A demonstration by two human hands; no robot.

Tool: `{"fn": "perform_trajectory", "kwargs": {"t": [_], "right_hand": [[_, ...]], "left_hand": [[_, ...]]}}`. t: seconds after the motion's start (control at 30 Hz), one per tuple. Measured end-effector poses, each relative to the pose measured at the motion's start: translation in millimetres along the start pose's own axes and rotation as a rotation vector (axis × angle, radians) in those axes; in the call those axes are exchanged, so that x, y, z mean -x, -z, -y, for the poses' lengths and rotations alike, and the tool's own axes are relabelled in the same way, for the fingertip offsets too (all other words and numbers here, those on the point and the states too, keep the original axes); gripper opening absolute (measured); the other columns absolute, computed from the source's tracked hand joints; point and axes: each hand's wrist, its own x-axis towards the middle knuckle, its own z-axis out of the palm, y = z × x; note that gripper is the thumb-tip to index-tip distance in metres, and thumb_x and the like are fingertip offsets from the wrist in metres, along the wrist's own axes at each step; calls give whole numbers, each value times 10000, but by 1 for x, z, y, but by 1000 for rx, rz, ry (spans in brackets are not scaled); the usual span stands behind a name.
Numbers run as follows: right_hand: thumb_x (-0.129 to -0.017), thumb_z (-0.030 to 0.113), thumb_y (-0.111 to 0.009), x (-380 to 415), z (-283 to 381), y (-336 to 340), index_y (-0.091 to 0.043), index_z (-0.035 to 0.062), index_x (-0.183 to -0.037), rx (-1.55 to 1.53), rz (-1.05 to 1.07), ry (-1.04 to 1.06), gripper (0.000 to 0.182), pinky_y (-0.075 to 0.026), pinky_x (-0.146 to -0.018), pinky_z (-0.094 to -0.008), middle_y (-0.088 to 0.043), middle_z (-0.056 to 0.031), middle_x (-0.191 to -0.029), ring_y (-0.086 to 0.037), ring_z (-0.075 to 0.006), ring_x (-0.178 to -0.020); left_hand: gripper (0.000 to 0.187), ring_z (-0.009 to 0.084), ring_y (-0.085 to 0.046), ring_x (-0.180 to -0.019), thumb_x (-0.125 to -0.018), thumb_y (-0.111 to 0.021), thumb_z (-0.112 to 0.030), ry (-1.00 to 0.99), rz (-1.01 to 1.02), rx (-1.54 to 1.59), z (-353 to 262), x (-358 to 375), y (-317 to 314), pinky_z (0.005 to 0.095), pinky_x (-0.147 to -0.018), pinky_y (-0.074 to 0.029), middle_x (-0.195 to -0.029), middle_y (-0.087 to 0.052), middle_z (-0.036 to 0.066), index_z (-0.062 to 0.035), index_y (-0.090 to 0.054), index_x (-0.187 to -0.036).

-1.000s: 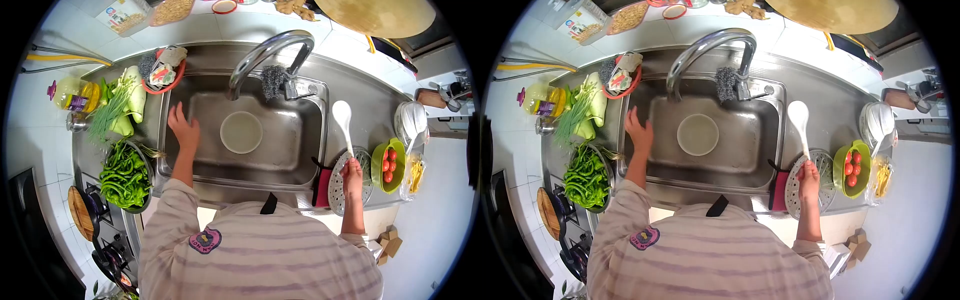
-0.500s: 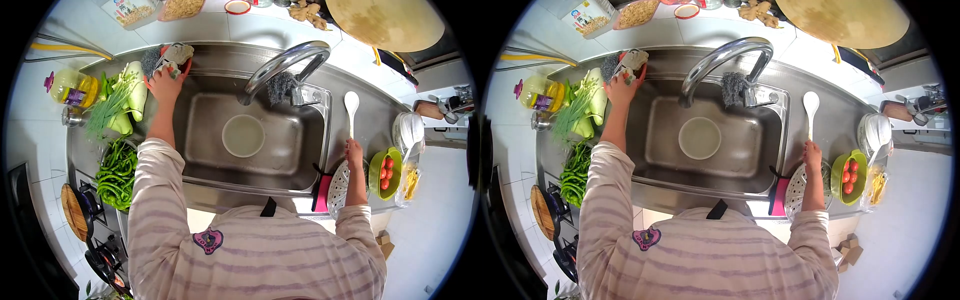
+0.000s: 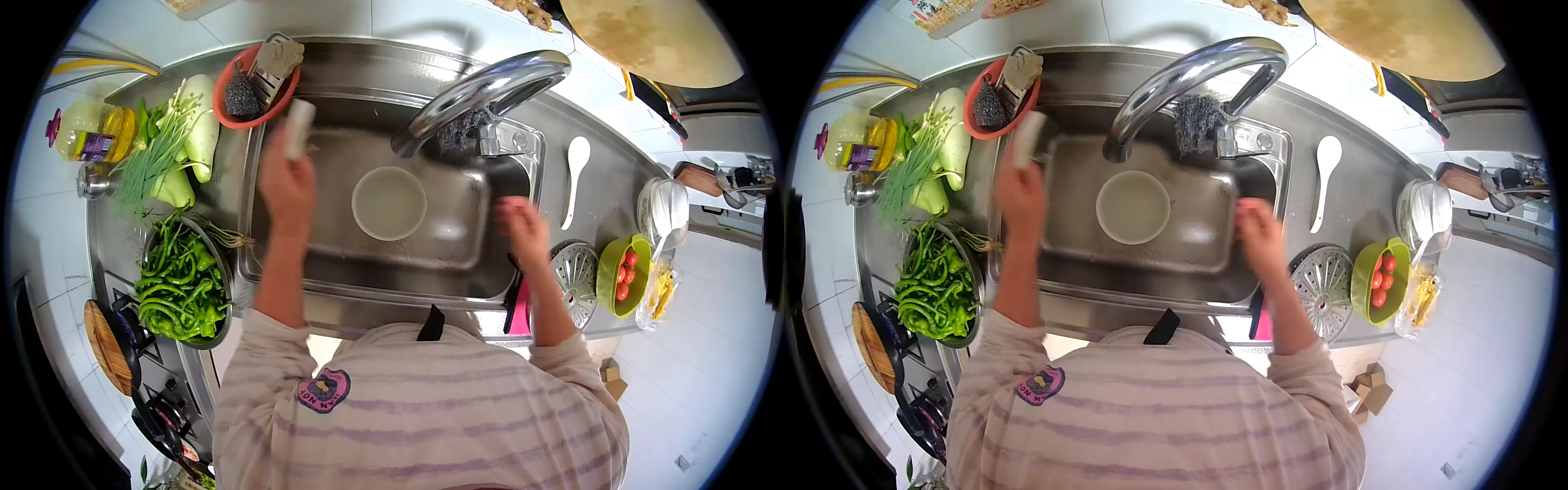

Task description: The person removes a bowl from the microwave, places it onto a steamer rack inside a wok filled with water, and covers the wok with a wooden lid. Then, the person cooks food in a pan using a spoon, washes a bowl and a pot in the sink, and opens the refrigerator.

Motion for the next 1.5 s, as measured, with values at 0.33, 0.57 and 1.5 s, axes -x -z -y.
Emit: {"fn": "perform_trajectory", "kwargs": {"t": [0.33, 0.57, 1.5], "right_hand": [[-843, 151, -536, -65, -80, -180, -523, 90, -1192, 308, 342, 374, 355, -401, -932, -365, -566, -101, -1114, -501, -227, -1105], [-763, 108, -523, -146, -90, -168, -641, 32, -1015, 1499, 1090, 1345, 288, -317, -1014, -360, -603, -94, -1090, -359, -229, -1254], [-803, 24, -478, -37, -127, -238, -460, 0, -1263, 414, 460, 311, 461, -380, -967, -420, -448, -235, -1279, -451, -403, -1153]], "left_hand": [[667, 404, -362, -1241, -754, -607, -92, 120, 517, 139, 28, 168, -87, 440, -1042, -297, -1369, -311, 278, -8, -308, -1345], [555, 450, -579, -958, -821, -479, -94, 868, 880, 40, 63, 181, -131, 523, -782, -494, -1065, -577, 257, -27, -293, -1339], [456, 260, -524, -1065, -955, -342, -398, 1751, 815, 1432, 70, 153, -86, 444, -823, -492, -1299, -437, 87, -158, -356, -1342]]}}
